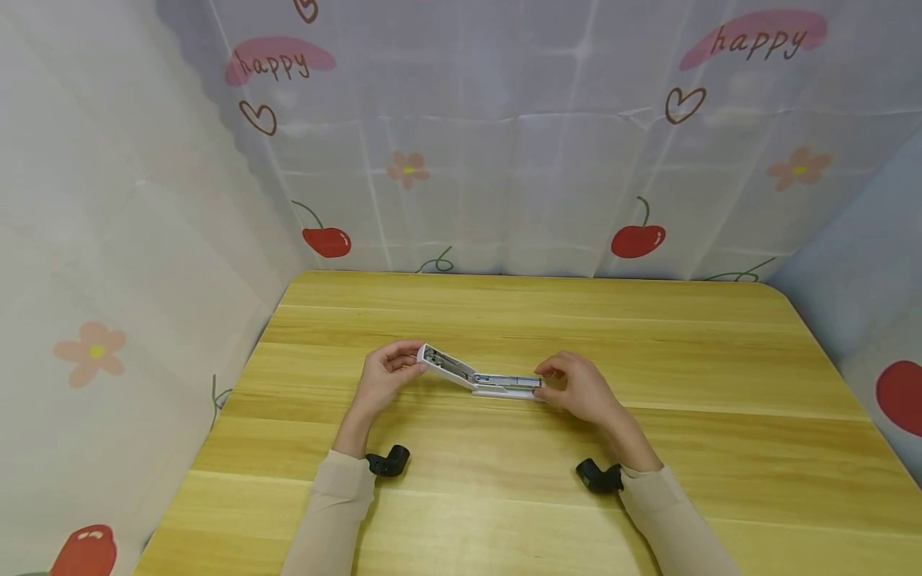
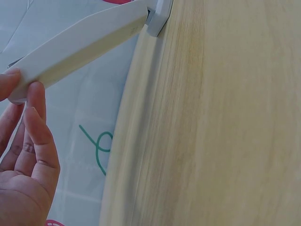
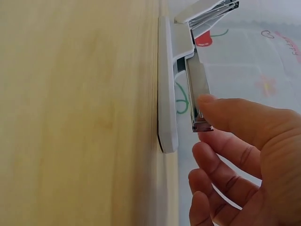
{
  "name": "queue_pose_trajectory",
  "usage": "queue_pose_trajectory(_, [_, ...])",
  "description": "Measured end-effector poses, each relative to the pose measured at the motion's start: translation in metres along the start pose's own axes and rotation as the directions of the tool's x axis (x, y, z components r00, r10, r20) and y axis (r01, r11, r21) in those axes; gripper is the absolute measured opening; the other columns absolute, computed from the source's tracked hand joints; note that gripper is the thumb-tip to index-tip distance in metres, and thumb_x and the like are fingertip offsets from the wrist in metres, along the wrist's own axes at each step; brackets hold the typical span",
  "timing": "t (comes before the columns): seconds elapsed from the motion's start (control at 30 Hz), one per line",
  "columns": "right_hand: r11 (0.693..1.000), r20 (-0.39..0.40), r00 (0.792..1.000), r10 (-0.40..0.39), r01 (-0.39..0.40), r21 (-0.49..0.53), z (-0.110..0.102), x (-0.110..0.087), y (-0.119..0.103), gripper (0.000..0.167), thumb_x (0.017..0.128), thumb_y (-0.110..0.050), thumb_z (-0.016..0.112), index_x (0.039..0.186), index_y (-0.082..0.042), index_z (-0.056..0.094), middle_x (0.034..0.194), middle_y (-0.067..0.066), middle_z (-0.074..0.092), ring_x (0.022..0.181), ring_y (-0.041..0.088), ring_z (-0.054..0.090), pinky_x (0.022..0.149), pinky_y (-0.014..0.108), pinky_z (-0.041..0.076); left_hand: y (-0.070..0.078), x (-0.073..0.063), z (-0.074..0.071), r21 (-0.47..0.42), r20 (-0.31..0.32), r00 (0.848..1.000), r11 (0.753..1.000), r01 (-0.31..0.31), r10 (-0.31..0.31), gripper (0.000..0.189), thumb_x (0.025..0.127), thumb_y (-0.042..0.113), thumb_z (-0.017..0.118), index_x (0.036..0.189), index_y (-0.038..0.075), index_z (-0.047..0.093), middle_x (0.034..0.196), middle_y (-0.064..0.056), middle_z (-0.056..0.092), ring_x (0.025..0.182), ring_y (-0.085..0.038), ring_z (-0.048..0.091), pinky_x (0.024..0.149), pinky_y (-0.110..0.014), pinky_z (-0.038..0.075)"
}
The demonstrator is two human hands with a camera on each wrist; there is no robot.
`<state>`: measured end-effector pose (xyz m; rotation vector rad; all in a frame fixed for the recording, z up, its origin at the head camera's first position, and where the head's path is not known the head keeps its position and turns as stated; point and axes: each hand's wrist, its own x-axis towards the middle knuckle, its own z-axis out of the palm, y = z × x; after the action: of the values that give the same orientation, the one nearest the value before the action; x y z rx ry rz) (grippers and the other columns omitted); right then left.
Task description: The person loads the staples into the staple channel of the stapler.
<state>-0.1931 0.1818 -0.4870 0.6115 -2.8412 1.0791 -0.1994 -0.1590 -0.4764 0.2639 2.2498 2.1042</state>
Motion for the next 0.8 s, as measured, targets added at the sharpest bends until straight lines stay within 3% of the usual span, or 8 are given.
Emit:
queue_pose_trajectory(0.47, [0.997, 0.094, 0.993, 0.070, -0.067, -0.030, -0.0010, -0.0027, 0.0085, 0.033, 0.073, -0.018, 0.086, 0.101, -0.006, 0.071, 0.087, 0.002, 0.062, 0.075, 0.014, 0.048, 0.068, 0.027, 0.041, 0.0015, -0.0003, 0.0020, 0.013, -0.009, 1.000, 1.000, -0.006, 0.006, 0.037, 0.085, -0.002, 0.071, 0.121, -0.009, 0.061, 0.096, 0.001, 0.065, 0.083, -0.007, 0.061, 0.071, -0.015, 0.054])
queue_pose_trajectory(0.8, [0.998, 0.098, 0.993, 0.066, -0.065, -0.017, 0.0034, -0.0021, 0.0108, 0.031, 0.075, -0.014, 0.084, 0.101, -0.005, 0.072, 0.090, 0.003, 0.064, 0.079, 0.014, 0.053, 0.072, 0.029, 0.045, 0.0048, 0.0021, 0.0058, -0.006, 0.004, 1.000, 1.000, 0.000, 0.000, 0.037, 0.086, 0.000, 0.072, 0.120, -0.008, 0.062, 0.099, -0.003, 0.064, 0.084, -0.009, 0.061, 0.070, -0.016, 0.054])
